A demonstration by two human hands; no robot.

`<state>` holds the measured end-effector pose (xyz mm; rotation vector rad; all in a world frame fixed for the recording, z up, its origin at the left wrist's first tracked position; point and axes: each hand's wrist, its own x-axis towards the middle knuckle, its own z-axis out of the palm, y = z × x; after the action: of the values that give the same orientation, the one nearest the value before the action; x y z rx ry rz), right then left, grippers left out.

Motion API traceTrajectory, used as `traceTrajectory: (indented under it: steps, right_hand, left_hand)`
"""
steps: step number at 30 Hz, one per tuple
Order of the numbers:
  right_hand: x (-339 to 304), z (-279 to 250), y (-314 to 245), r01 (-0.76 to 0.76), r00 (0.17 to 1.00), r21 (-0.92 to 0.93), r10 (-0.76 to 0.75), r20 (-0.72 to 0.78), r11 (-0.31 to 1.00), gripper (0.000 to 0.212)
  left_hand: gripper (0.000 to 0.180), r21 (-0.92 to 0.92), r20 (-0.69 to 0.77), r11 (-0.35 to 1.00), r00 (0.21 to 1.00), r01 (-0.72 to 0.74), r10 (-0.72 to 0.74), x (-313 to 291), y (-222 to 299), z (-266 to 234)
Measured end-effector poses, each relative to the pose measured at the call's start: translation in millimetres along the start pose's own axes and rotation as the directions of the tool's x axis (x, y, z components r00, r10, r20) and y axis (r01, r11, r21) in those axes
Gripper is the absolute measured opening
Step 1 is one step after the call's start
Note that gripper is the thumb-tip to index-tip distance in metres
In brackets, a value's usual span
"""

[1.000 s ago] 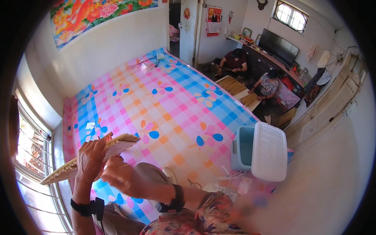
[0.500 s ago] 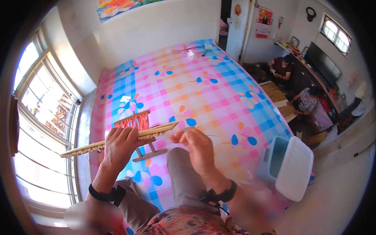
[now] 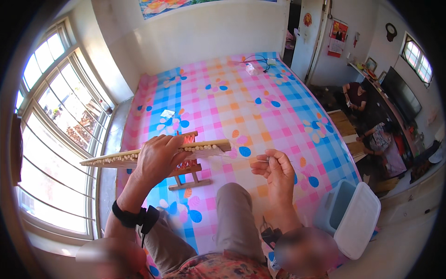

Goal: The person sits on a bed and weaves a bamboo mat by hand, threading white string through the slats and tightening the weave. The person repeatedly adjusts the mat's position and continues the weaving process.

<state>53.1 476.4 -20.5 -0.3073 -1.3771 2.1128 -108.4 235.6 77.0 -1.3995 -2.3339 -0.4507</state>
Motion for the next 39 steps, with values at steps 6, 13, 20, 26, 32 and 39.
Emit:
traceTrajectory:
  steps: [6, 13, 20, 26, 32, 39]
  right_hand:
    - [11, 6, -3, -0.023, 0.999, 0.228, 0.032, -0.036, 0.973, 0.034]
    - [6, 11, -15, 0.112, 0.989, -0.545, -0.038, 0.144, 0.831, 0.055]
    - [-6, 39, -23, 0.448, 0.893, -0.746, -0.207, 0.4, 0.493, 0.074]
    - [-9, 52, -31, 0.469, 0.881, -0.664, -0.258, 0.396, 0.582, 0.072]
    - [-8, 53, -26, 0.25, 0.967, -0.49, -0.19, 0.171, 0.835, 0.037]
    - [-6, 69, 0, 0.432, 0.886, -0.496, -0.251, 0.39, 0.753, 0.012]
  left_hand:
    - [0.025, -0.001, 0.097, 1.0, 0.995, 0.004, -0.004, 13, -12, -3]
    - [0.026, -0.043, 0.154, 0.999, 0.988, 0.032, -0.025, 20, -18, -2]
    - [0.019, -0.163, 0.126, 0.986, 0.992, 0.026, -0.006, 22, -20, -2]
    - [0.021, -0.168, 0.162, 0.982, 0.985, 0.086, -0.059, 21, -18, -6]
    - [0.023, -0.133, 0.189, 0.981, 0.975, 0.144, -0.118, 22, -14, -9]
    - [0.021, -0.119, 0.18, 0.984, 0.977, 0.134, -0.111, 25, -15, -3]
